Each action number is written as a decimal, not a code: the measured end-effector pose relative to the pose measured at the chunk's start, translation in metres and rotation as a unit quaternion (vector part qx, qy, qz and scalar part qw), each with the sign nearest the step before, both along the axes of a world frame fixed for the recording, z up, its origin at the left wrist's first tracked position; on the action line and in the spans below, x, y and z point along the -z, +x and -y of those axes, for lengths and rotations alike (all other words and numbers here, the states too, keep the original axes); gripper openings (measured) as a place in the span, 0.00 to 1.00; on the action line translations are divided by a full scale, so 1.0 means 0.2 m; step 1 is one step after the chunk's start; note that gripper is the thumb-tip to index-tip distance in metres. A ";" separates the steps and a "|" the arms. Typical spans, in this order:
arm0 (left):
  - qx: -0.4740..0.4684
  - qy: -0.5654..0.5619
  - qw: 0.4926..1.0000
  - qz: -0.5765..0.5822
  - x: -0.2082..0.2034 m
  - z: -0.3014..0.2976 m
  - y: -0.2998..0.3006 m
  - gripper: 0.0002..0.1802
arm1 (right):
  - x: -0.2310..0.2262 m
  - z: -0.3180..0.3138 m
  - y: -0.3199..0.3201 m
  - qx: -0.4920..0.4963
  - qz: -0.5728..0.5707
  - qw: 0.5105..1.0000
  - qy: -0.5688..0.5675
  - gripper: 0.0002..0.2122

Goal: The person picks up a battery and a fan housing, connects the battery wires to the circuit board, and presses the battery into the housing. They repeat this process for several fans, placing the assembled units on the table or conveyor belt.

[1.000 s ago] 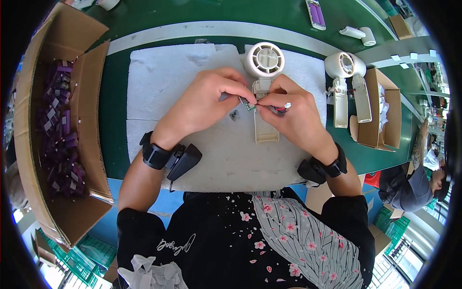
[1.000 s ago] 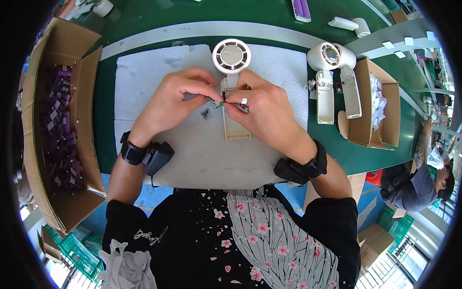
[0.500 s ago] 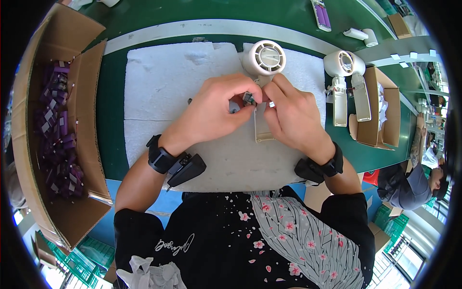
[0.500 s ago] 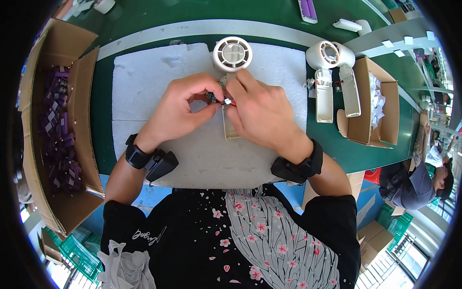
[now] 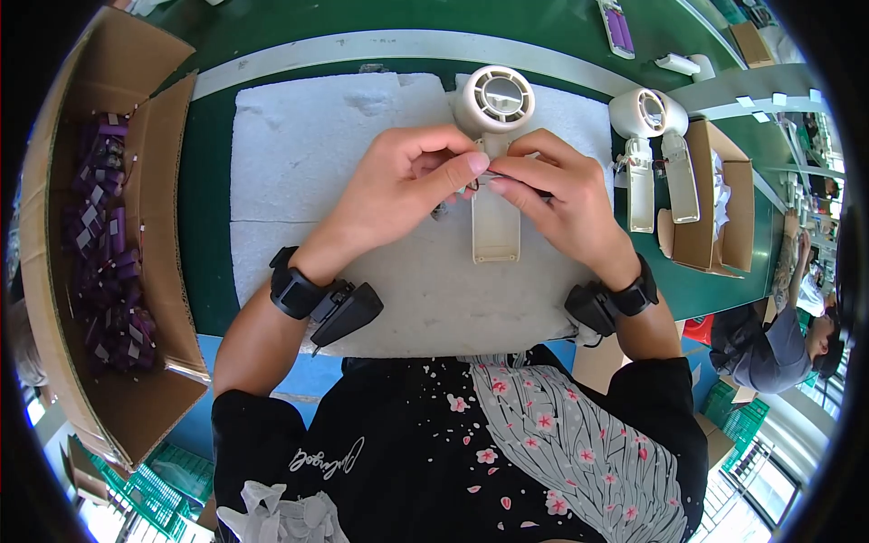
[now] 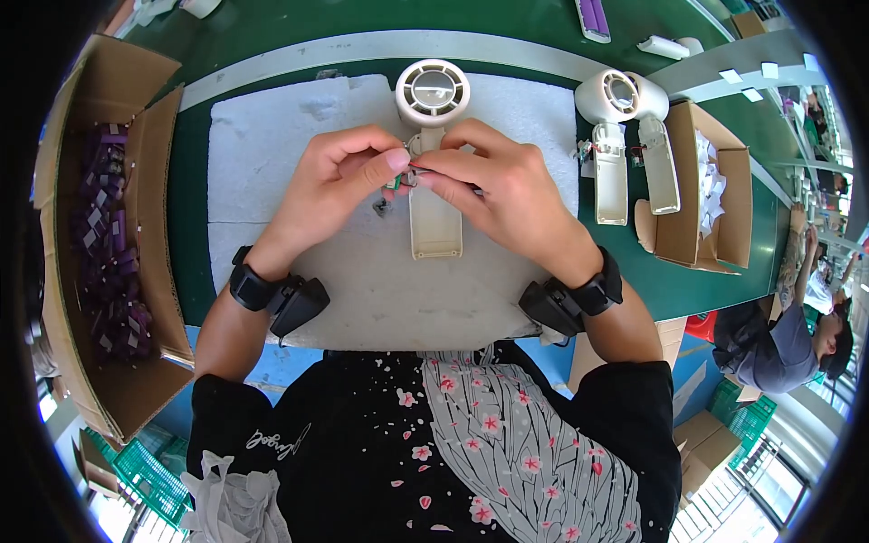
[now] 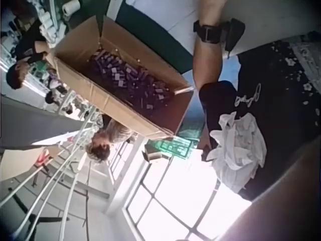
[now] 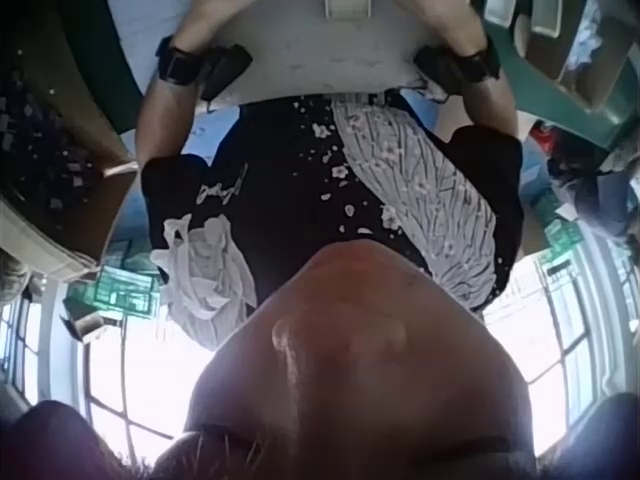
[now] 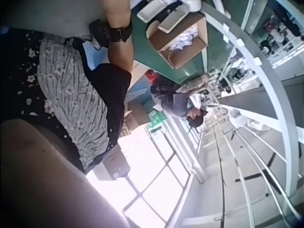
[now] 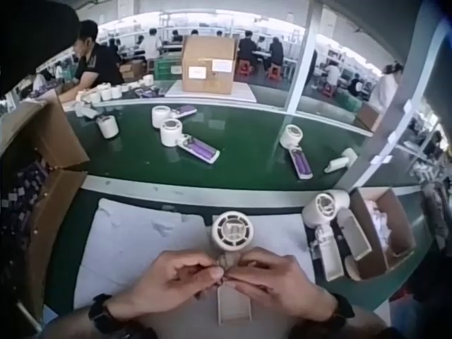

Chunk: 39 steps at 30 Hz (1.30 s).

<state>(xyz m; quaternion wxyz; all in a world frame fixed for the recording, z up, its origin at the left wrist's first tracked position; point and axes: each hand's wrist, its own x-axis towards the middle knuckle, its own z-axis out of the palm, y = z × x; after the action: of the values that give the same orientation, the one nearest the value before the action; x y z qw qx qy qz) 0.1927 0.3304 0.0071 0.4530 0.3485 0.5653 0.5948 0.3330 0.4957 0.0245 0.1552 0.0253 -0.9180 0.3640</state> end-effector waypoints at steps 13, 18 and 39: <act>0.051 -0.016 0.998 0.034 -0.02 0.02 -0.08 0.14 | -0.01 0.01 0.00 -0.008 0.047 0.998 -0.039 0.04; 0.057 -0.017 0.998 0.036 0.00 0.02 -0.10 0.19 | -0.01 0.01 -0.01 -0.008 0.065 0.997 -0.047 0.04; 0.014 0.012 0.999 0.038 0.02 0.01 -0.10 0.17 | 0.02 0.04 -0.02 0.048 0.033 0.998 -0.030 0.03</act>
<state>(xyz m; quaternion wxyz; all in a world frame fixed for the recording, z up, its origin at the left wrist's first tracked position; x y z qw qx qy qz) 0.1719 0.3279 0.0034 0.4788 0.3388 0.5354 0.6077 0.3298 0.4886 0.0206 0.1428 -0.0354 -0.9116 0.3839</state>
